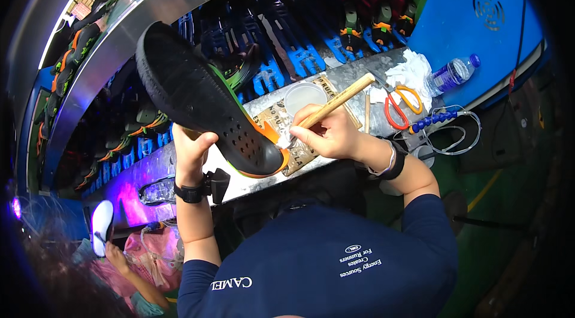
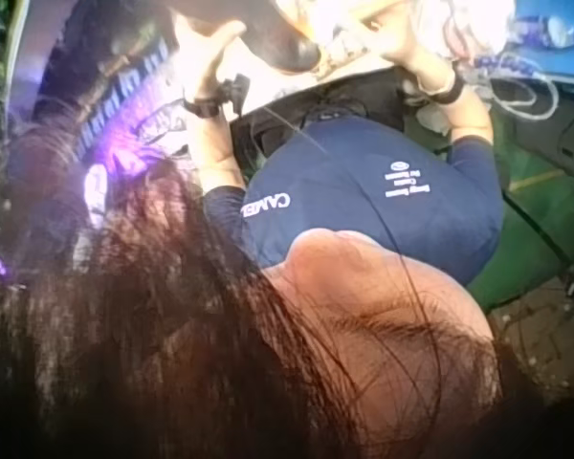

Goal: Applying adhesive/cement to the edges of shoe soles using a brush and then placing them on a conveyor belt.

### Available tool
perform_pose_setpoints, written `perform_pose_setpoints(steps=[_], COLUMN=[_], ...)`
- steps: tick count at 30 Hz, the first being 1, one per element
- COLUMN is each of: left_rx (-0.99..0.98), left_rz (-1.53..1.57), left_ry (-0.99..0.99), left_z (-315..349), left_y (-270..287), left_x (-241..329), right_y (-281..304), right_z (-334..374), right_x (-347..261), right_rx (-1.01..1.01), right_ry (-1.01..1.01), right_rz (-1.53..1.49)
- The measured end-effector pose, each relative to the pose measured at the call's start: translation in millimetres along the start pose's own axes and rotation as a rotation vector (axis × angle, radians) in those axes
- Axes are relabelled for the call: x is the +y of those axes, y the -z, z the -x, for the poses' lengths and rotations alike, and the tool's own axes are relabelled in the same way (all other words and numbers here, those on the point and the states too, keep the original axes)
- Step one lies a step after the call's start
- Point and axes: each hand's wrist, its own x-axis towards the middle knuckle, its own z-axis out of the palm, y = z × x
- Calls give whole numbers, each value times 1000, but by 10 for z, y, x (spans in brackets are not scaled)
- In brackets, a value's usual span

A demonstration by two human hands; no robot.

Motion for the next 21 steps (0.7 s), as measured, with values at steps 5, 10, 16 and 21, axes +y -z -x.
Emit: perform_pose_setpoints(steps=[5, 10, 16, 21], left_rx=[33, 10, 23, 11], left_rz=[167, 207, 213, 194], left_ry=[45, 111, 91, 112], left_z=[-25, -12, -33, -26], left_y=[30, 19, -5, -22], left_x=[-113, -170, -150, -139], right_y=[24, 2, -71, -113], right_z=[-56, -154, -107, -124], right_x=[-6, -9, -104, -150], right_rx=[-88, -16, -50, -76], right_ry=[-31, 29, 267, 276], right_rz=[5, -54, 7, 70])
